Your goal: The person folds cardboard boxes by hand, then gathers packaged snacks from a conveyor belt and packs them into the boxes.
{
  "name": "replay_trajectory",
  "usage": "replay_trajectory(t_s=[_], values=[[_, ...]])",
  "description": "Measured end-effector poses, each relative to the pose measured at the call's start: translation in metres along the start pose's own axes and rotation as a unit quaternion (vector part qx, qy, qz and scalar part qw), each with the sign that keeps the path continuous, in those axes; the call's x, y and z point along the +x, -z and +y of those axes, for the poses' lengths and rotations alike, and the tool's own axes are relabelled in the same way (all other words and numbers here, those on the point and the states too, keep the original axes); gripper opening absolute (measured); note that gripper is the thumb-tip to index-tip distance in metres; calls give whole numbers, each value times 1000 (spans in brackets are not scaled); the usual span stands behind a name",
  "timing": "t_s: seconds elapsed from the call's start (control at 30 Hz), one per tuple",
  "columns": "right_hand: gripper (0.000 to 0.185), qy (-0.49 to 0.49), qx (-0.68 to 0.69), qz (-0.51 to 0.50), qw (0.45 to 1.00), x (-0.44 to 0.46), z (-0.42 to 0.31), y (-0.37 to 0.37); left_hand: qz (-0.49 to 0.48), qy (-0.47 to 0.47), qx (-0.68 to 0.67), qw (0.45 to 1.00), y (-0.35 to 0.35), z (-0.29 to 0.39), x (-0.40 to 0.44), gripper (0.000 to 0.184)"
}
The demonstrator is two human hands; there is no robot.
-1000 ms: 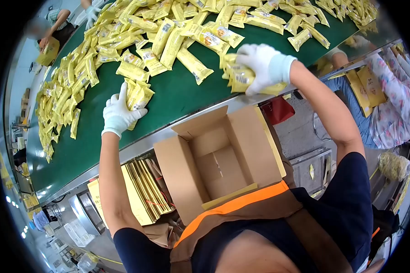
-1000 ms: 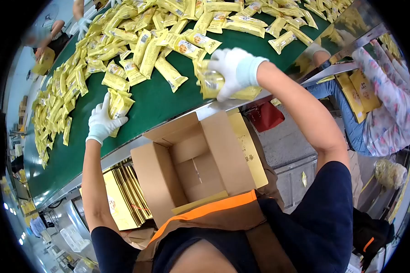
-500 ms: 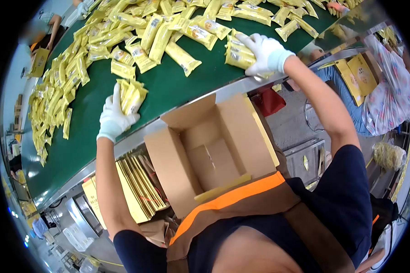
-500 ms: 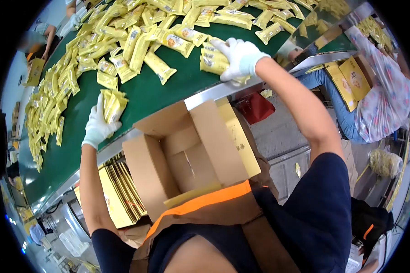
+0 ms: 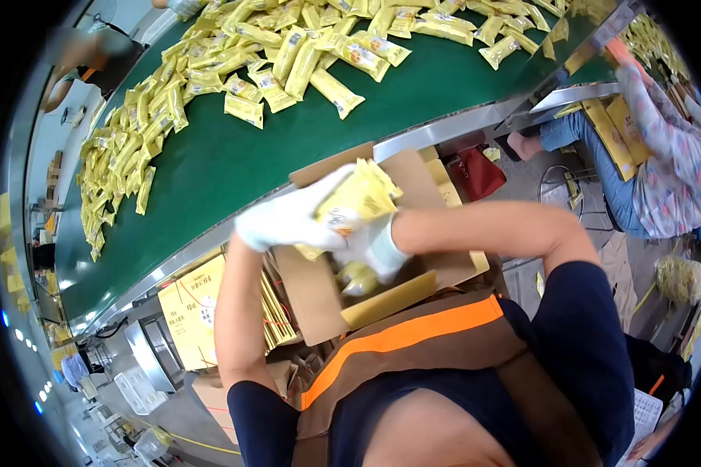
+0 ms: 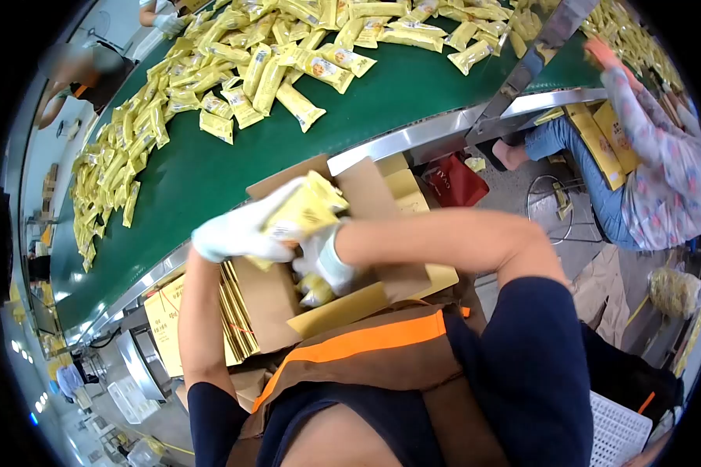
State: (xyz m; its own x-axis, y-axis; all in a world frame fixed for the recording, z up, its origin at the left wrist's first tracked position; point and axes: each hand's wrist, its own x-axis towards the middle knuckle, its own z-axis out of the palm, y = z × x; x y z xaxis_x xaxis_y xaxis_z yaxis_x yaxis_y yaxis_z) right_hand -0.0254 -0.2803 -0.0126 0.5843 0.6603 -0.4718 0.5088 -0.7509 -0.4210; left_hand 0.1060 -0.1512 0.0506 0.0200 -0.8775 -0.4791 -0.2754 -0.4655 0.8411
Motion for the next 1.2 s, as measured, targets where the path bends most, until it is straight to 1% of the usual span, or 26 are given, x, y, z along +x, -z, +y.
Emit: replay_trajectory(t_s=[0.03, 0.1, 0.13, 0.2, 0.3, 0.33, 0.4, 0.47, 0.57, 0.6, 0.63, 0.7, 0.73, 0.77, 0.8, 0.83, 0.87, 0.9, 0.97, 1.0, 1.03, 1.07, 1.1, 1.13, 1.17, 1.2], values=[[61, 9, 14, 37, 999, 14, 0, -33, 30, 56, 189, 980, -9, -9, 16, 109], [62, -50, -30, 69, 996, 19, -25, -72, 24, 142, 365, 920, -28, 2, 34, 105], [65, -39, -94, 68, 992, -4, -40, -56, 51, 122, 394, 910, -35, -3, 38, 104], [66, -50, -89, 43, 994, -10, -38, -60, 99, 84, 444, 886, -51, -14, 44, 101], [65, -46, -62, 45, 996, -26, -34, -59, 114, 73, 453, 881, -62, -13, 45, 97], [64, -47, -49, 51, 996, -29, -32, -58, 116, 63, 478, 868, -66, -15, 47, 93], [61, -53, -24, 30, 998, -26, -35, -59, 119, 81, 523, 840, -81, -30, 56, 90], [57, -62, -11, 7, 998, -18, -34, -59, 148, 77, 588, 792, -91, -56, 68, 92], [60, -55, -9, -45, 997, -15, -33, -53, 51, 183, 620, 761, -106, -56, 85, 101], [46, -48, 26, 8, 998, -21, -32, -59, 45, 197, 647, 735, -115, -66, 94, 110], [43, -14, 17, -18, 1000, -25, -31, -51, 26, 215, 638, 739, -117, -65, 101, 112], [38, 47, -2, -67, 997, -33, -29, -28, 47, 218, 627, 746, -122, -77, 107, 91], [33, 6, 23, -93, 995, -32, -35, -13, 63, 212, 633, 742, -124, -78, 106, 89], [37, 5, 25, -119, 993, -39, -38, 1, 78, 206, 639, 737, -127, -78, 105, 86], [39, 19, 49, -73, 996, -30, -33, -22, 76, 193, 631, 747, -126, -55, 96, 67], [42, 33, 74, -24, 996, -11, -26, -66, 128, 146, 687, 700, -131, -57, 91, 59], [45, -115, 96, 10, 989, 15, -24, -107, 132, 143, 651, 734, -137, -53, 89, 57], [45, -88, 119, 7, 989, 29, -19, -119, 136, 141, 611, 767, -137, -46, 90, 56], [42, 84, 50, 10, 995, -5, -13, -85, 77, 133, 468, 870, -119, -42, 88, 49], [37, 116, 157, -28, 980, -20, -10, -47, 46, 128, 390, 911, -105, -40, 86, 46], [33, 142, 257, -66, 953, -36, -1, -5, 52, 69, 334, 938, -85, -35, 83, 42], [28, 157, 338, 132, 918, -55, 8, 21, 56, 10, 275, 960, -62, -27, 75, 39], [24, 166, 402, 322, 841, -70, 26, 38, 60, -48, 213, 974, -37, -18, 66, 35], [20, 56, 414, 412, 810, -66, 59, 46, 65, -108, 150, 981, -12, -9, 62, 32], [19, 18, 244, 534, 809, -77, 106, 68, 68, -167, 87, 980, 9, 0, 64, 29], [22, -114, 294, 562, 765, -86, 133, 89, 191, -200, 149, 949, 28, 9, 72, 30]])
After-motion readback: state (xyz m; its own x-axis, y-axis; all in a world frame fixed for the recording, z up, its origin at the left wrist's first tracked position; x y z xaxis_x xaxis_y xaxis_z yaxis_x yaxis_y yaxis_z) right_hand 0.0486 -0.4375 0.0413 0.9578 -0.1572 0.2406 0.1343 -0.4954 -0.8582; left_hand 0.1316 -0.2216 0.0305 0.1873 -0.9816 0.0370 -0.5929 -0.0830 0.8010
